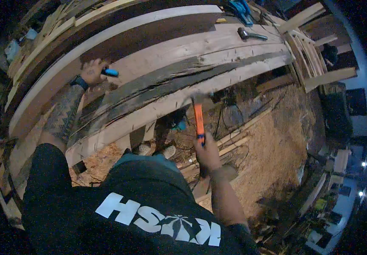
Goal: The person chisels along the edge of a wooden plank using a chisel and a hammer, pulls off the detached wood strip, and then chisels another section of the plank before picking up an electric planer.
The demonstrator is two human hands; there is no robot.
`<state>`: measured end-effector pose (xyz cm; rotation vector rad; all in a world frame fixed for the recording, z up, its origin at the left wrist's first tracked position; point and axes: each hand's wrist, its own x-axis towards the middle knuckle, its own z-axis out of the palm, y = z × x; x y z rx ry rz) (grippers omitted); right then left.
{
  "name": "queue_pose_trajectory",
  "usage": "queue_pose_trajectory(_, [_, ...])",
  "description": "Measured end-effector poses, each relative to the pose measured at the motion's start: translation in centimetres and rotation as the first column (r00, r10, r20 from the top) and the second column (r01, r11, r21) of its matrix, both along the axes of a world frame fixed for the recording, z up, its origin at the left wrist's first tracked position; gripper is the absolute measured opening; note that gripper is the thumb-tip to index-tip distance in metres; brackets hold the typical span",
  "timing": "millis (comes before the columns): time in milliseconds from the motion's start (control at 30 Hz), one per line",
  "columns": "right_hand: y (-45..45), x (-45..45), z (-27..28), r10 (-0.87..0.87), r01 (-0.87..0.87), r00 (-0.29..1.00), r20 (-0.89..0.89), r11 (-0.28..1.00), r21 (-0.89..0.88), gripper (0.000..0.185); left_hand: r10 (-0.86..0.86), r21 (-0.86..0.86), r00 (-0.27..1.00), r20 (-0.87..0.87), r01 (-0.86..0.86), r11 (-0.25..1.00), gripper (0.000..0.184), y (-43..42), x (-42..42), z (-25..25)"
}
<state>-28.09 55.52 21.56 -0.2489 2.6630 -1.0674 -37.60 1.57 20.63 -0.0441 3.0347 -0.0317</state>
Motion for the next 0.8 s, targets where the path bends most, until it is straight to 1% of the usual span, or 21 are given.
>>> queue_pose_trajectory(33, [-0.3,-3.0,0.1,0.079,-0.077,0.993,-0.09,0.997,0.024,0.029,0.084,0.044,0.996,0.038,-0.085,0.995,0.056,-0.2,1.3,-0.5])
queue_pose_trajectory(67, [-2.2,-5.4,2.0,0.116,-0.145,0.961,-0.249,0.984,-0.103,0.031,0.166,0.087,0.983,0.082,-0.173,0.981,0.062,-0.5,2.6,-1.3])
queue_pose_trajectory(100, [-4.2,-7.3,3.8,0.127,-0.229,0.907,-0.402,0.949,-0.217,0.033,0.17,0.082,0.985,0.021,-0.171,0.982,0.065,-0.8,3.9,-2.5])
queue_pose_trajectory(133, [-5.3,-9.2,2.7,0.125,-0.22,0.959,-0.254,0.893,-0.393,0.035,0.216,0.125,0.976,-0.031,-0.211,0.97,0.067,-0.3,5.2,-3.3])
queue_pose_trajectory(167, [-6.2,-10.9,0.7,0.145,-0.174,0.985,-0.096,0.816,-0.552,0.037,0.26,0.169,0.962,-0.08,-0.244,0.955,0.07,0.6,6.6,-4.0])
queue_pose_trajectory(233, [-8.9,-11.2,0.1,0.181,-0.066,0.976,0.118,0.767,-0.638,0.041,0.332,0.24,0.928,-0.172,-0.287,0.927,0.074,2.3,9.0,-6.2])
queue_pose_trajectory(267, [-10.8,-10.7,0.6,0.171,-0.039,0.97,0.17,0.808,-0.587,0.043,0.36,0.266,0.907,-0.217,-0.3,0.916,0.076,3.2,10.1,-7.8])
queue_pose_trajectory(300, [-11.3,-12.0,-2.3,0.246,-0.123,0.955,0.165,0.837,-0.533,0.051,0.385,0.294,0.886,-0.259,-0.308,0.905,0.078,3.9,10.7,-8.8])
queue_pose_trajectory(367, [-12.9,-13.8,-7.0,0.285,-0.283,0.958,-0.032,0.924,-0.258,0.048,0.44,0.358,0.85,-0.29,-0.33,0.873,0.079,5.6,11.5,-8.6])
queue_pose_trajectory(400, [-13.1,-13.4,-8.2,0.303,-0.311,0.95,-0.073,0.941,-0.136,0.046,0.465,0.392,0.833,-0.302,-0.336,0.856,0.079,6.1,11.6,-8.6])
queue_pose_trajectory(433, [-13.5,-13.1,-9.2,0.325,-0.328,0.939,-0.112,0.945,-0.011,0.045,0.459,0.353,0.848,-0.265,-0.357,0.865,0.079,6.1,11.6,-8.7])
queue_pose_trajectory(467, [-13.5,-12.4,-10.0,0.331,-0.324,0.937,-0.108,0.943,0.076,0.043,0.454,0.312,0.86,-0.234,-0.376,0.873,0.08,5.8,11.4,-8.7])
queue_pose_trajectory(500, [-13.8,-12.0,-9.7,0.338,-0.319,0.936,-0.103,0.934,0.163,0.042,0.451,0.27,0.869,-0.203,-0.393,0.879,0.08,5.5,11.2,-8.5])
queue_pose_trajectory(600, [-14.7,-12.7,-8.0,0.351,-0.341,0.936,0.017,0.897,0.28,0.035,0.448,0.291,0.885,-0.129,-0.398,0.87,0.084,5.2,11.1,-8.0])
queue_pose_trajectory(667, [-15.4,-12.6,-6.5,0.293,-0.308,0.951,0.097,0.912,0.271,0.035,0.447,0.274,0.888,-0.105,-0.406,0.872,0.087,5.5,11.4,-7.2])
queue_pose_trajectory(700, [-15.5,-12.6,-6.1,0.285,-0.302,0.953,0.098,0.913,0.275,0.035,0.448,0.267,0.888,-0.1,-0.41,0.872,0.088,5.4,11.5,-6.8])
queue_pose_trajectory(733, [-15.8,-12.6,-5.6,0.278,-0.295,0.955,0.1,0.914,0.28,0.035,0.438,0.244,0.888,-0.137,-0.399,0.884,0.087,5.2,11.6,-7.1])
queue_pose_trajectory(800, [-15.6,-12.8,-6.5,0.3,-0.299,0.953,0.043,0.904,0.306,0.036,0.415,0.198,0.886,-0.208,-0.377,0.905,0.087,4.9,11.5,-8.5])
